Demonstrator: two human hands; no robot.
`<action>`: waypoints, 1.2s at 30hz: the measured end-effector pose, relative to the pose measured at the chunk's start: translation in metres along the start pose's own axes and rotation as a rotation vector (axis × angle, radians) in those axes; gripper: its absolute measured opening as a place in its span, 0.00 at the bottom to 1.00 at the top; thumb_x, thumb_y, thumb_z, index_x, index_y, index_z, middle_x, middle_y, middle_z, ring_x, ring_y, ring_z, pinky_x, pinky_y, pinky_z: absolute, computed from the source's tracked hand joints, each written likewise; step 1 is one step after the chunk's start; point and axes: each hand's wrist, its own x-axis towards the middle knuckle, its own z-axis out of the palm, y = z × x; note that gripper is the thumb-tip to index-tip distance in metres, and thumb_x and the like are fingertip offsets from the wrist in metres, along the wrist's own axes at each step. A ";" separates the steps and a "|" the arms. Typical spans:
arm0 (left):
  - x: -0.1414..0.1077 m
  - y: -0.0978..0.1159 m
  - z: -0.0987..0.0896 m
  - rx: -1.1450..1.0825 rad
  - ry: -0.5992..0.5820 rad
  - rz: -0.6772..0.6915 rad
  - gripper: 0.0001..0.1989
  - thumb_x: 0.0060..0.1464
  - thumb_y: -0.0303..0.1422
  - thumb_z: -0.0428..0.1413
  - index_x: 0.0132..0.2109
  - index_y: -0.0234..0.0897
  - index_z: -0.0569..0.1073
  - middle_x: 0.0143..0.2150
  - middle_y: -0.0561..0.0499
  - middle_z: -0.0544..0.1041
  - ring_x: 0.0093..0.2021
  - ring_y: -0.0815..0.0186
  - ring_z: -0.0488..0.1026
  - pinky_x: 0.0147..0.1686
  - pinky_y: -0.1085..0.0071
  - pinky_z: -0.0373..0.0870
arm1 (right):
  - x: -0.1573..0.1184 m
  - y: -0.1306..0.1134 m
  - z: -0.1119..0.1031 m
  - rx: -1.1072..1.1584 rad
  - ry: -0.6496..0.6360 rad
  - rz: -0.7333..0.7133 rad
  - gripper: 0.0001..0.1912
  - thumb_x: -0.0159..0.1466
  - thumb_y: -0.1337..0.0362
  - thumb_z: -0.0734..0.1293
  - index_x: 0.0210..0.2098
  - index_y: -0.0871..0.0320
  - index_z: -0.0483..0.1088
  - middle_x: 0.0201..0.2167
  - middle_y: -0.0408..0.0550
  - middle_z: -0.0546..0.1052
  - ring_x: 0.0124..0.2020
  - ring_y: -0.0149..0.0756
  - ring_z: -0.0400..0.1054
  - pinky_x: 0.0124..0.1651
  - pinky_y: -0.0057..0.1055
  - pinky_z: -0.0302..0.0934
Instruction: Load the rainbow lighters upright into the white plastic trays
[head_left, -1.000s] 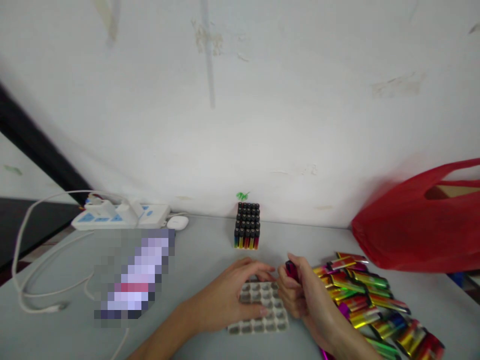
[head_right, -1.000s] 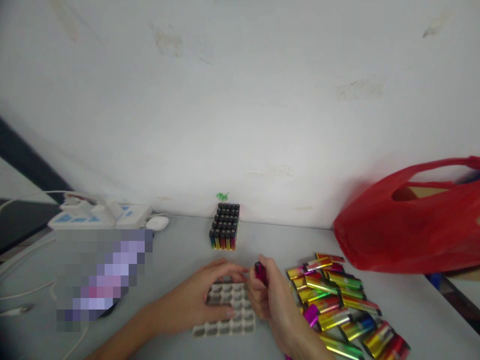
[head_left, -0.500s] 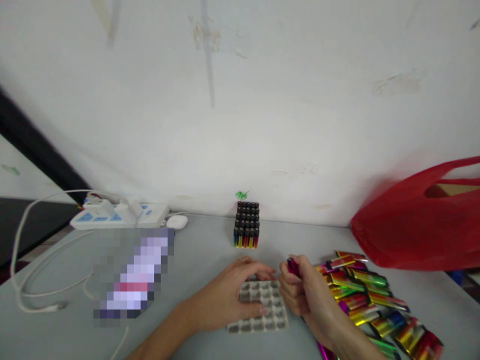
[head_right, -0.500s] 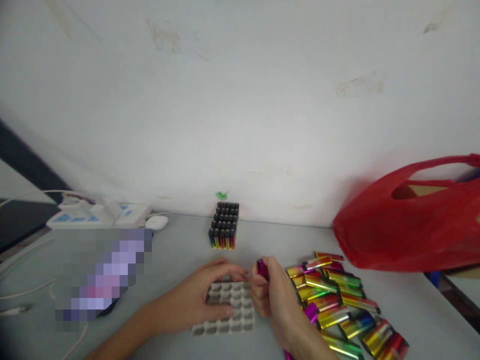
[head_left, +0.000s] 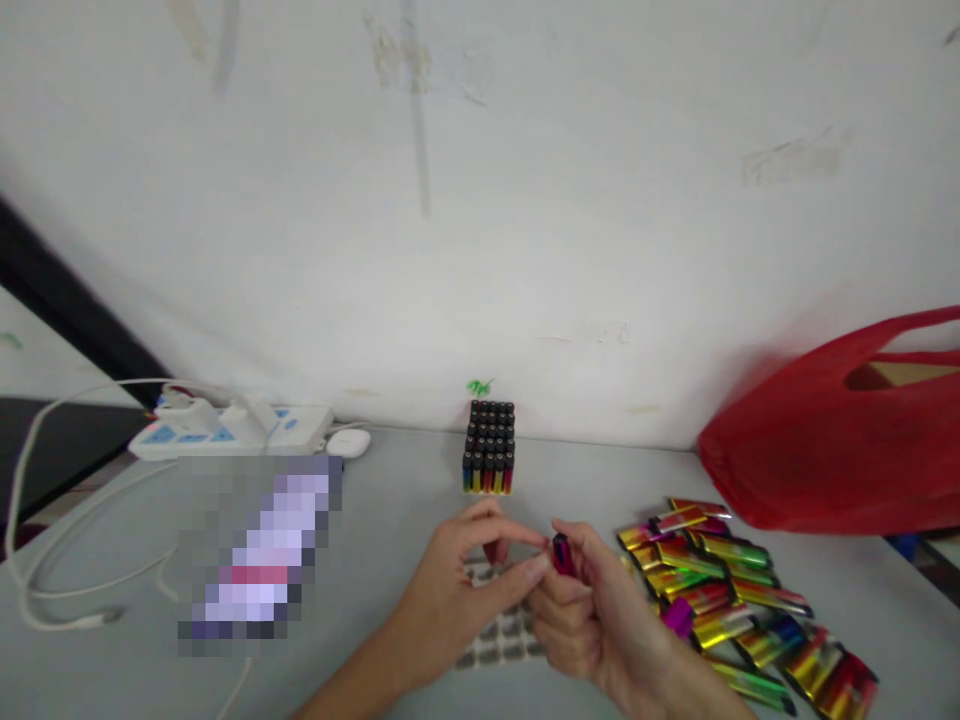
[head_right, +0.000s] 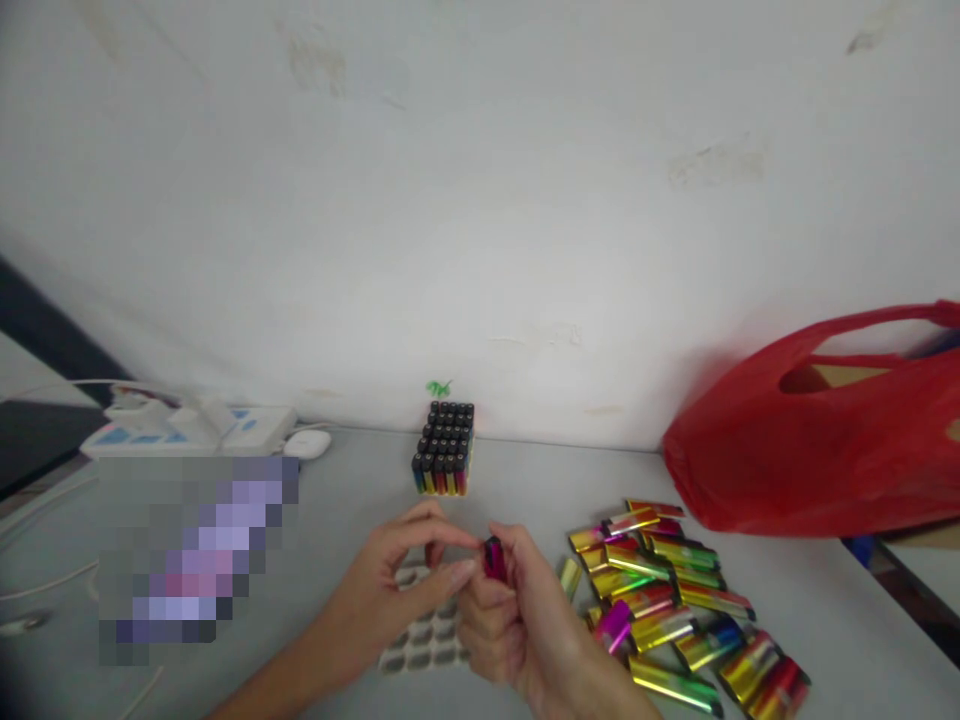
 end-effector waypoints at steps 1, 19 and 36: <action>-0.001 -0.001 0.002 -0.003 0.018 -0.015 0.13 0.65 0.46 0.70 0.47 0.44 0.91 0.35 0.51 0.73 0.37 0.61 0.72 0.40 0.67 0.67 | 0.000 0.001 0.000 0.025 -0.040 0.039 0.40 0.62 0.37 0.77 0.18 0.49 0.47 0.13 0.27 0.47 0.14 0.20 0.35 0.16 0.25 0.31; 0.003 0.000 -0.003 -0.170 -0.123 -0.111 0.21 0.61 0.53 0.72 0.42 0.39 0.92 0.31 0.52 0.70 0.34 0.64 0.66 0.36 0.67 0.60 | -0.002 0.002 0.000 0.077 -0.190 0.209 0.40 0.65 0.36 0.76 0.20 0.51 0.50 0.13 0.28 0.50 0.13 0.22 0.35 0.15 0.23 0.31; 0.006 -0.005 -0.006 -0.111 -0.108 -0.096 0.16 0.63 0.47 0.71 0.48 0.40 0.92 0.31 0.53 0.72 0.34 0.64 0.68 0.37 0.68 0.62 | 0.004 0.012 0.005 -0.015 0.003 0.023 0.40 0.61 0.33 0.77 0.20 0.50 0.50 0.13 0.26 0.47 0.14 0.20 0.34 0.17 0.25 0.29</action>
